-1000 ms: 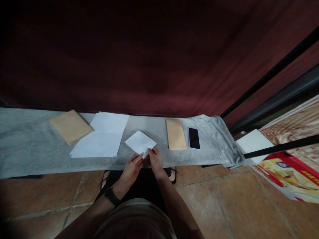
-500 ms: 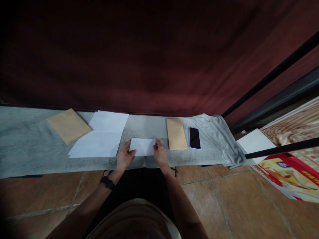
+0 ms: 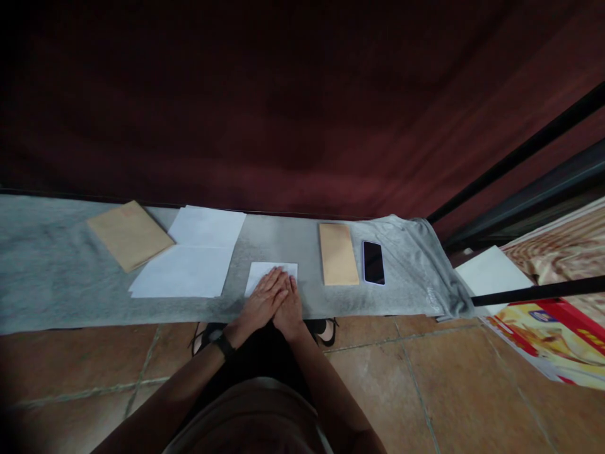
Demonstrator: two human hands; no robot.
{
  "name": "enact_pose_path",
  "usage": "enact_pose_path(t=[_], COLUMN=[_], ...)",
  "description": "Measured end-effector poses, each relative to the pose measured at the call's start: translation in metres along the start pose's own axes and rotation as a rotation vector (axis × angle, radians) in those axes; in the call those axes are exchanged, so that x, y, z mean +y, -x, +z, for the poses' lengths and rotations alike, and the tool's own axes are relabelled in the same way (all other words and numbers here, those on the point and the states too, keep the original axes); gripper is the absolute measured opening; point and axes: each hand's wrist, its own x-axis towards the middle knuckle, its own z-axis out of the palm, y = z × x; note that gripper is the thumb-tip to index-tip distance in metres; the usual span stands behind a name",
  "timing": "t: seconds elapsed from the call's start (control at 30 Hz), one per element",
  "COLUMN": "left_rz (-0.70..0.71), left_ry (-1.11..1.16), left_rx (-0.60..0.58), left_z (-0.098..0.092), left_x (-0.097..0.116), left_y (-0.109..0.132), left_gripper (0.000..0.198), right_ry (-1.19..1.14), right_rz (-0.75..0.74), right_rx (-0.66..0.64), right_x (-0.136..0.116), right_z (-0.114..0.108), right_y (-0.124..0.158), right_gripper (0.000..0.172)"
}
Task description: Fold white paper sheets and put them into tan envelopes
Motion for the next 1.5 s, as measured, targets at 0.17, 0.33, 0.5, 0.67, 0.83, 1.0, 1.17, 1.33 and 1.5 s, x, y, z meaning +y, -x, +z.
enact_pose_path(t=[0.17, 0.33, 0.5, 0.67, 0.83, 1.0, 1.17, 1.33, 1.5], left_rz=[0.023, 0.000, -0.068, -0.166, -0.251, -0.314, -0.332, -0.313, -0.464], left_ry=[-0.021, -0.102, -0.162, -0.217, -0.261, -0.286, -0.317, -0.293, -0.082], left_rx=[-0.025, 0.017, 0.048, 0.069, 0.087, 0.056, 0.016, -0.027, 0.058], left_z=[0.011, 0.005, 0.002, 0.001, 0.001, -0.004, -0.010, -0.019, -0.029], left_x=[-0.016, -0.025, -0.028, -0.030, -0.025, -0.014, -0.007, -0.002, -0.005], left_y=[-0.004, 0.001, 0.007, 0.014, 0.018, 0.020, 0.023, 0.021, 0.011], left_gripper=[0.061, 0.066, 0.068, 0.071, 0.072, 0.068, 0.065, 0.060, 0.061], right_ry=[0.055, 0.089, 0.080, 0.072, 0.071, 0.079, 0.079, 0.076, 0.081], right_rz=[0.060, 0.174, 0.175, 0.174, 0.177, 0.163, 0.175, 0.182, 0.182], right_rx=[0.008, 0.055, 0.091, 0.111, 0.128, 0.135, 0.125, 0.127, 0.136], right_x=[0.009, 0.023, 0.035, 0.038, 0.038, 0.039, 0.040, 0.038, 0.036], right_z=[-0.005, -0.011, -0.012, -0.010, -0.008, -0.005, -0.003, -0.003, -0.006], right_y=[0.003, 0.008, 0.011, 0.012, 0.011, 0.012, 0.012, 0.012, 0.012], right_gripper=[0.064, 0.057, 0.056, 0.055, 0.055, 0.056, 0.057, 0.057, 0.055])
